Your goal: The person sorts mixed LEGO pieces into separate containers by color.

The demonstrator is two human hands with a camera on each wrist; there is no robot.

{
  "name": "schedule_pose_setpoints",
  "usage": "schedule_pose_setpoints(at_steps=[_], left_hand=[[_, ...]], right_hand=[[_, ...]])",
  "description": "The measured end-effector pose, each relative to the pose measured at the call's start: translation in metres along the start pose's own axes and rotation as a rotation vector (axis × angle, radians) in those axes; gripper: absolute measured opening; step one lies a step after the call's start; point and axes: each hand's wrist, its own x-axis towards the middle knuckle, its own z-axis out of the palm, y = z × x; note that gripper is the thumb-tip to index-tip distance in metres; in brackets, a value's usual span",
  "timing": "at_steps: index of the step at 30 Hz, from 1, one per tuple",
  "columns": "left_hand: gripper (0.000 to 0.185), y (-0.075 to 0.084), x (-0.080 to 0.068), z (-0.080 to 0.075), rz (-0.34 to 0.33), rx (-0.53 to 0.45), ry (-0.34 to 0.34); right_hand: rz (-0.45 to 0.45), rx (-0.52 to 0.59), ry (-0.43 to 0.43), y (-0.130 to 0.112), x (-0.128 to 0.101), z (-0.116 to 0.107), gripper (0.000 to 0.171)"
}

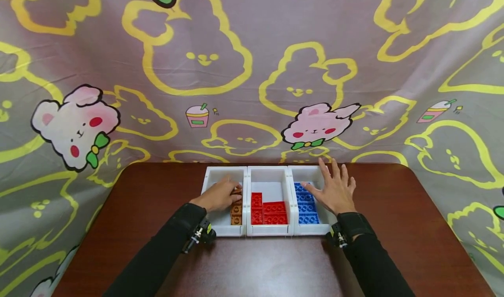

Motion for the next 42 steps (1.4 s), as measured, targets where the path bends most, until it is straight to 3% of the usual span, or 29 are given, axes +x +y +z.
schedule_pose_setpoints(at_steps=[4, 9, 12, 19, 26, 28, 31, 34, 36, 38, 42], left_hand=[[0.02, -0.005, -0.002, -0.004, 0.051, 0.056, 0.062], [0.016, -0.015, -0.005, -0.004, 0.229, 0.254, 0.186], [0.02, -0.02, -0.007, -0.003, 0.289, 0.344, 0.206], [0.029, -0.022, -0.008, 0.0, 0.305, 0.439, 0.221], [0.027, -0.022, -0.01, 0.003, 0.35, 0.658, 0.353], [0.027, -0.02, -0.01, 0.002, 0.33, 0.724, 0.343], [0.031, -0.015, -0.006, -0.001, 0.246, 0.79, 0.255], [0.035, -0.011, -0.001, -0.003, 0.165, 0.78, 0.128], [0.036, -0.009, 0.0, -0.002, 0.143, 0.749, 0.079], [0.025, -0.01, 0.0, -0.001, 0.151, 0.744, 0.082], [0.011, -0.013, -0.002, 0.001, 0.157, 0.797, 0.152]], right_hand=[[-0.008, 0.005, 0.0, -0.002, 0.003, -0.001, 0.095], [-0.007, 0.012, -0.009, -0.005, 0.004, -0.002, 0.095], [-0.006, 0.012, -0.011, -0.006, 0.005, -0.002, 0.096], [0.003, 0.015, -0.026, -0.007, 0.003, 0.0, 0.095], [0.008, -0.002, -0.043, -0.009, 0.002, 0.001, 0.094], [0.01, -0.005, -0.043, -0.009, 0.003, 0.001, 0.094], [0.013, -0.008, -0.031, -0.009, 0.002, -0.001, 0.093], [0.018, -0.003, -0.015, -0.007, 0.0, -0.003, 0.092], [0.024, -0.001, -0.014, -0.006, -0.001, -0.004, 0.092], [0.024, 0.005, -0.017, -0.005, -0.002, -0.004, 0.092], [0.022, 0.003, -0.02, -0.004, -0.001, -0.004, 0.092]])
